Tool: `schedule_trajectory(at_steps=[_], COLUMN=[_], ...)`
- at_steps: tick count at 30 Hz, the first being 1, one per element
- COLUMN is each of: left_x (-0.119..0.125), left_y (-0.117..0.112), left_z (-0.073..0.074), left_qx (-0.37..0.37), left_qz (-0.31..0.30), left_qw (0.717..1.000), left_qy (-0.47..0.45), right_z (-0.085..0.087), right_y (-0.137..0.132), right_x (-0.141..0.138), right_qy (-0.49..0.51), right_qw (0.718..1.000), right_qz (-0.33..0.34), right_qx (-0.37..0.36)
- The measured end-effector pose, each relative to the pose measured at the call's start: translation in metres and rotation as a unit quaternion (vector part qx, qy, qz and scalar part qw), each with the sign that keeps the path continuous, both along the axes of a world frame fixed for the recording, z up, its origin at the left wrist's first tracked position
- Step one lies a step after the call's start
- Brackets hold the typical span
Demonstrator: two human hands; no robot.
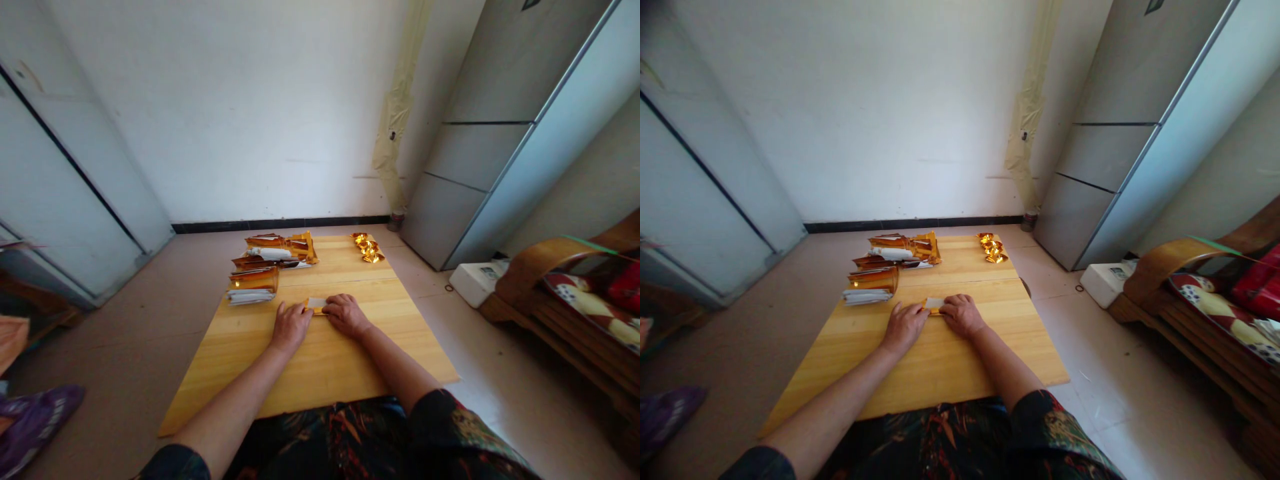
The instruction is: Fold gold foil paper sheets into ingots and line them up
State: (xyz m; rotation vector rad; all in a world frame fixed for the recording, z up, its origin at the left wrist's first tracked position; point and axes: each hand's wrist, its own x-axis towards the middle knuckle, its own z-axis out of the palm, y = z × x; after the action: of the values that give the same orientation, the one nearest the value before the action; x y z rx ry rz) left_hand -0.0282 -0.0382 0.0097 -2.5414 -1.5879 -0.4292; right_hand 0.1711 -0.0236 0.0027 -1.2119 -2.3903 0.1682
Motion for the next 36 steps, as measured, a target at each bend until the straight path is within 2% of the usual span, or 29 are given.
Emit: schedule_trajectory(at_steps=[8,12,18,23,28,36], left_x=[-0.006,-0.006,-0.005,-0.008,-0.012,-0.019], left_y=[0.000,0.000,0.000,0.001,0.000,-0.004], left_z=[-0.003,-0.004,-0.003,-0.003,-0.003,-0.005], left_qx=[0.014,0.020,0.009,0.001,-0.008,-0.016], left_qz=[-0.026,-0.025,-0.016,-0.022,-0.034,-0.076], left_qw=[0.999,0.999,0.999,0.999,0.999,0.997], left_qy=[-0.028,-0.028,-0.026,-0.026,-0.026,-0.003], right_z=[-0.004,-0.001,0.004,0.002,0.001,-0.005], right_y=[0.006,0.005,0.000,0.002,0.005,0.015], right_x=[0.002,0.000,0.001,-0.001,-0.002,0.004], right_qy=[0.053,0.050,0.016,0.010,0.014,0.053], right_qw=[0.998,0.997,0.999,0.999,0.999,0.996], right_qz=[-0.029,-0.044,-0.015,-0.041,-0.038,-0.035], right_qx=[-0.031,-0.033,-0.027,-0.027,-0.023,-0.066])
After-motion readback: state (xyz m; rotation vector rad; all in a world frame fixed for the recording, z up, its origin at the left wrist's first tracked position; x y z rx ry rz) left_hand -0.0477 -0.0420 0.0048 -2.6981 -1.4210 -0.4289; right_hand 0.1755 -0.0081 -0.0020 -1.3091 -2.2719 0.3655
